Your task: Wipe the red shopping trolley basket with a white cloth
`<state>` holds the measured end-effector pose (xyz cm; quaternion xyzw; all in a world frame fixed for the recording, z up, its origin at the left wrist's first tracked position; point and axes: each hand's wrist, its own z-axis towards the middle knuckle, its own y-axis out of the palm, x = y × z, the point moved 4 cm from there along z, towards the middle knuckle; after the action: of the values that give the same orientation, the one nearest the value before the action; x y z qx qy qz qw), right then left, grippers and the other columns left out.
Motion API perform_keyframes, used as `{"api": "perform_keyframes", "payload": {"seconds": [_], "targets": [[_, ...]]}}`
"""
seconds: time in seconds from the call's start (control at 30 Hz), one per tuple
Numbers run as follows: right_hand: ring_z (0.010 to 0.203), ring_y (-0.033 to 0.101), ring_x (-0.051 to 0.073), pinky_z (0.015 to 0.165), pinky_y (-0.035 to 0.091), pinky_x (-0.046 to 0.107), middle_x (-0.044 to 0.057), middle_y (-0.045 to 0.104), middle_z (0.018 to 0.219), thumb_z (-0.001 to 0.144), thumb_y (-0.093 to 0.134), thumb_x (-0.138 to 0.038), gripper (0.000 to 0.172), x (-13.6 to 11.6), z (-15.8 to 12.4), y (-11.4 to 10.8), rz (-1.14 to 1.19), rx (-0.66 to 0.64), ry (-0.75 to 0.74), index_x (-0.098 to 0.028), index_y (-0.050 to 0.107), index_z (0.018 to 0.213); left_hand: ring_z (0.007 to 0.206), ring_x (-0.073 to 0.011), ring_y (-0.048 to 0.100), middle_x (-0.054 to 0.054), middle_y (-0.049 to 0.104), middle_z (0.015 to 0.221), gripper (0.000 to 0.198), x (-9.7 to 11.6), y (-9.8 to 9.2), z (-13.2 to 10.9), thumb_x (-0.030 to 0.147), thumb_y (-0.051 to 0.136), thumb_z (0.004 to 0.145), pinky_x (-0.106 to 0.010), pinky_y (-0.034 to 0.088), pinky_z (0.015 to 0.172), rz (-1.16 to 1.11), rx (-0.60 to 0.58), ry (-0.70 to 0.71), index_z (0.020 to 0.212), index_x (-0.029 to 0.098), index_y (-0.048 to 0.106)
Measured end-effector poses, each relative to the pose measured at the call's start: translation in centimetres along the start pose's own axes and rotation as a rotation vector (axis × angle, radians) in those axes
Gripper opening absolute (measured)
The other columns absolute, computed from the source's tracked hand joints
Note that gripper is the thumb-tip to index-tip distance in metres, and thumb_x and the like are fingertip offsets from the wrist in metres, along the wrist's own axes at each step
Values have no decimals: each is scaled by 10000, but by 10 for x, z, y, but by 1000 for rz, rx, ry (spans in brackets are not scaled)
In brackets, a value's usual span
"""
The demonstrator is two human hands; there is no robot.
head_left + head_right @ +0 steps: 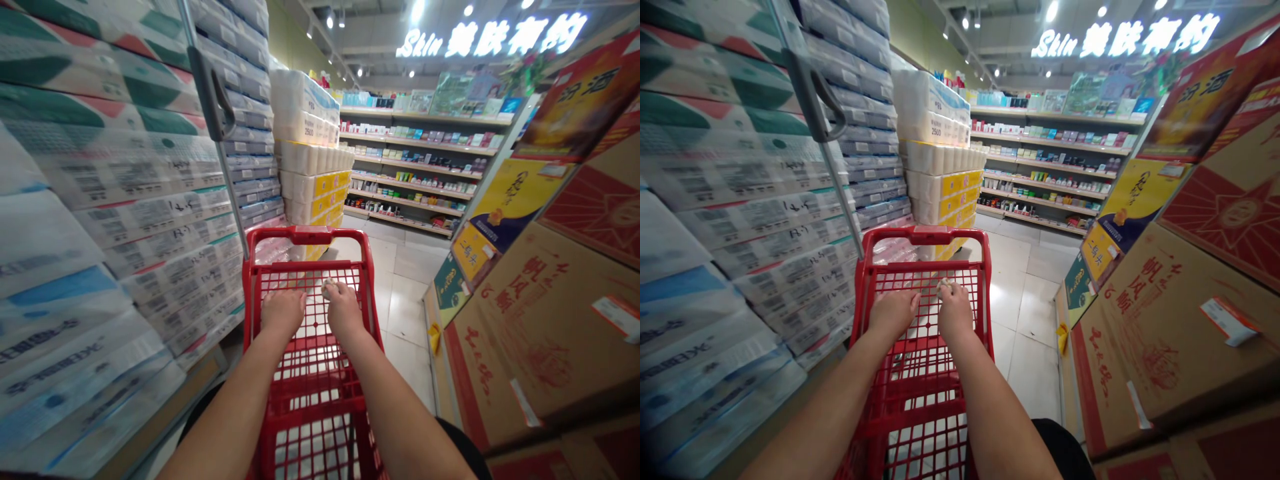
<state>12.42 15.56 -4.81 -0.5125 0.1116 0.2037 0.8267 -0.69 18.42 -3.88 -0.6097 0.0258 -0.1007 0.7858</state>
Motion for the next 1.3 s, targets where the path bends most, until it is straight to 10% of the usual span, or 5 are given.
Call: {"api": "perform_keyframes", "payload": {"seconds": [0.17, 0.33, 0.5, 0.67, 1.3], "targets": [[1090, 492, 208, 913, 436, 293, 73, 577, 1202, 765, 481, -11, 457, -13, -2, 7, 54, -96, -209, -206, 641, 1147, 951, -250, 627, -100, 718, 960, 406, -2, 1, 1, 352, 313, 947, -412, 395, 881, 7, -7, -5, 965, 217, 695], [1032, 523, 214, 835, 456, 287, 79, 600, 1144, 783, 439, 5, 448, 7, 3, -1, 8, 38, 27, -206, 660, 1111, 933, -252, 625, -101, 717, 913, 434, -2, 4, 3, 396, 302, 954, -428, 377, 889, -7, 28, -5, 935, 210, 694], [1028, 534, 204, 855, 451, 268, 70, 600, 1138, 748, 488, 2, 424, -6, 0, 3, 54, -74, -154, -211, 680, 1061, 949, -260, 617, -102, 717, 943, 415, 1, 6, 7, 369, 309, 953, -440, 373, 887, -26, 42, 17, 942, 207, 691], [1028, 523, 226, 820, 461, 300, 105, 598, 1116, 779, 443, 9, 415, 0, 10, 3, -5, 29, 45, -183, 678, 1063, 969, -262, 610, -101, 717, 956, 432, 7, 7, 13, 384, 303, 957, -445, 372, 894, -47, 27, 54, 907, 205, 692], [1028, 507, 223, 879, 452, 320, 97, 589, 1144, 765, 439, 22, 448, 19, -2, -8, 18, 131, 80, -196, 687, 1068, 940, -249, 634, -79, 735, 929, 448, 17, 3, 18, 405, 293, 949, -435, 349, 912, -60, 25, 72, 874, 246, 705]]}}
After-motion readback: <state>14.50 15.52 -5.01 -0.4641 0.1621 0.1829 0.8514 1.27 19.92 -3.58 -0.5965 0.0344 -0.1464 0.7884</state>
